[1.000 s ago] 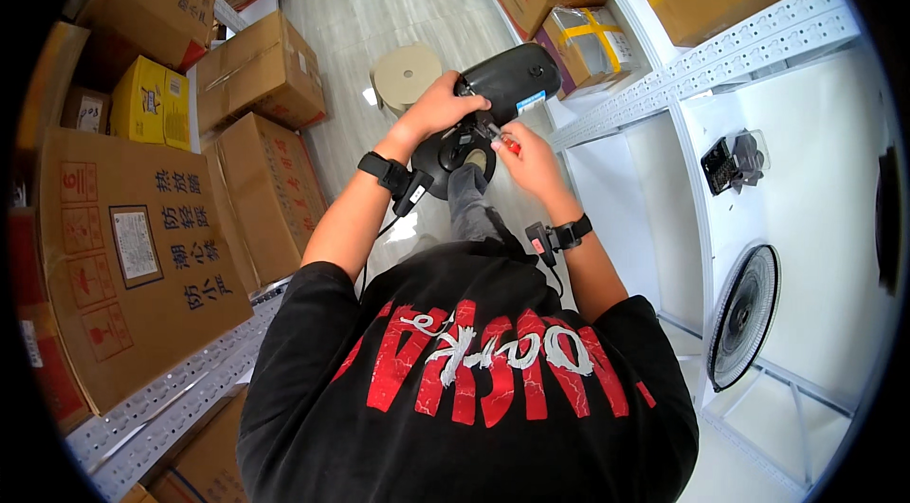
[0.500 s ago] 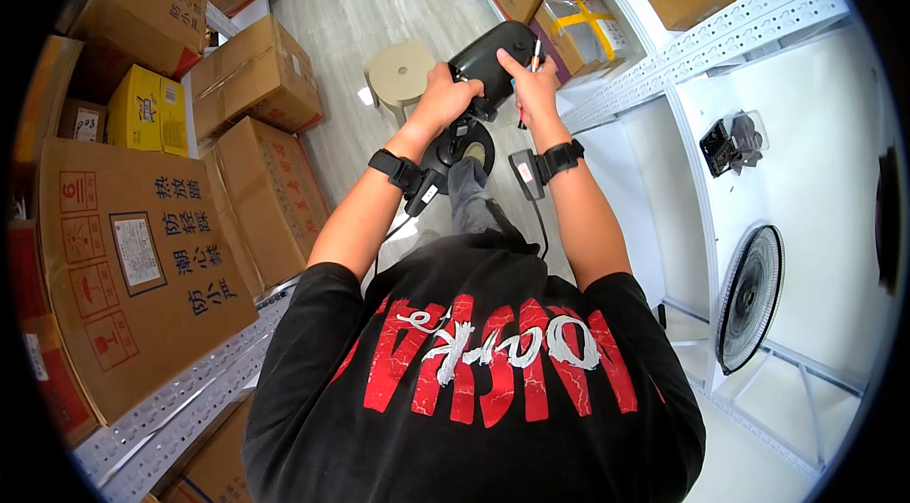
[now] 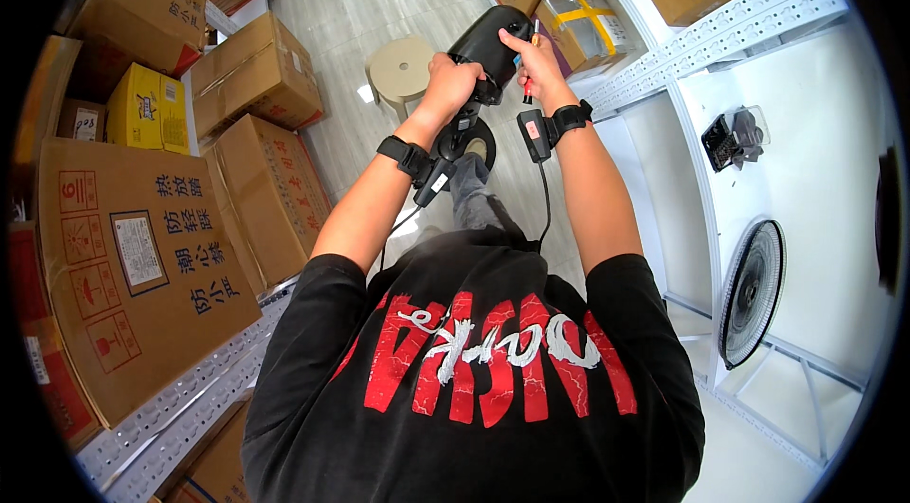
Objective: The person disassembles a black fan motor housing using a screwdriver, removes the internal motor assembly, and places the components on a nearby shelf. The person then reassembles the motor housing and places it back on the fan stand.
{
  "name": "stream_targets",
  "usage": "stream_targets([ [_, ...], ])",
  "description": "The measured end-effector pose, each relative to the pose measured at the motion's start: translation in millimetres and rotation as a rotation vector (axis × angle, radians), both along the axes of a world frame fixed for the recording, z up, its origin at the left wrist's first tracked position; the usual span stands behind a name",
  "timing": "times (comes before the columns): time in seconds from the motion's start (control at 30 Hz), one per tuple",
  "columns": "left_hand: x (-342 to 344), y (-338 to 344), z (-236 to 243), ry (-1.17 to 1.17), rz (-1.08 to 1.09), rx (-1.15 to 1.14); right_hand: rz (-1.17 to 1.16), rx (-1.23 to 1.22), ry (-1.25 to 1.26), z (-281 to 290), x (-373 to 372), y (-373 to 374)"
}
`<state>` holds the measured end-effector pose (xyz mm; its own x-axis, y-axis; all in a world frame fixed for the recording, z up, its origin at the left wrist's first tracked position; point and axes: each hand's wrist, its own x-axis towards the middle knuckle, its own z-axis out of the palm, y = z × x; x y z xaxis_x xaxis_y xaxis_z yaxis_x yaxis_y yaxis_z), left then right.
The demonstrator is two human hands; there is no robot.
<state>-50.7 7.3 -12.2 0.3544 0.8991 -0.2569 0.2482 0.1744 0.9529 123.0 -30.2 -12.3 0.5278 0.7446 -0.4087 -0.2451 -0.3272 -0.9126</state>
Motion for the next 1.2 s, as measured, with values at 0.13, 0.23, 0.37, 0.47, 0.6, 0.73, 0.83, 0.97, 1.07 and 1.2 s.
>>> stream_targets([
  [0.13,0,7,-15,-0.035,0.027,-0.034,0.038,-0.023,-0.008,5,-6,-1],
  [0.23,-3,0,3,0.111,-0.023,0.013,0.022,-0.045,-0.013,5,-6,-6],
  [0.37,-17,7,12,0.053,-0.083,-0.029,0.078,-0.040,0.012,3,1,-6],
  [0.47,-31,13,0,-0.012,-0.138,-0.004,0.098,0.003,-0.004,-1,-2,-4],
  [0.6,-44,11,-29,-0.190,-0.137,0.051,0.082,-0.068,-0.135,-13,-2,-8],
  [0.73,-55,9,-73,-0.412,-0.045,0.041,0.071,0.030,-0.157,-23,1,-34],
  [0.83,-56,5,-86,-0.414,-0.049,-0.021,0.065,0.026,-0.187,-30,-14,-71],
  [0.97,-49,-4,-98,-0.232,-0.214,-0.206,0.089,0.075,-0.082,-35,-39,-87],
  [1.07,-36,-11,-104,-0.367,-0.136,-0.279,0.120,-0.065,-0.326,-26,-43,-79],
  [1.2,-24,-3,-93,-0.406,-0.095,-0.321,0.120,0.016,-0.545,-54,-13,-51],
])
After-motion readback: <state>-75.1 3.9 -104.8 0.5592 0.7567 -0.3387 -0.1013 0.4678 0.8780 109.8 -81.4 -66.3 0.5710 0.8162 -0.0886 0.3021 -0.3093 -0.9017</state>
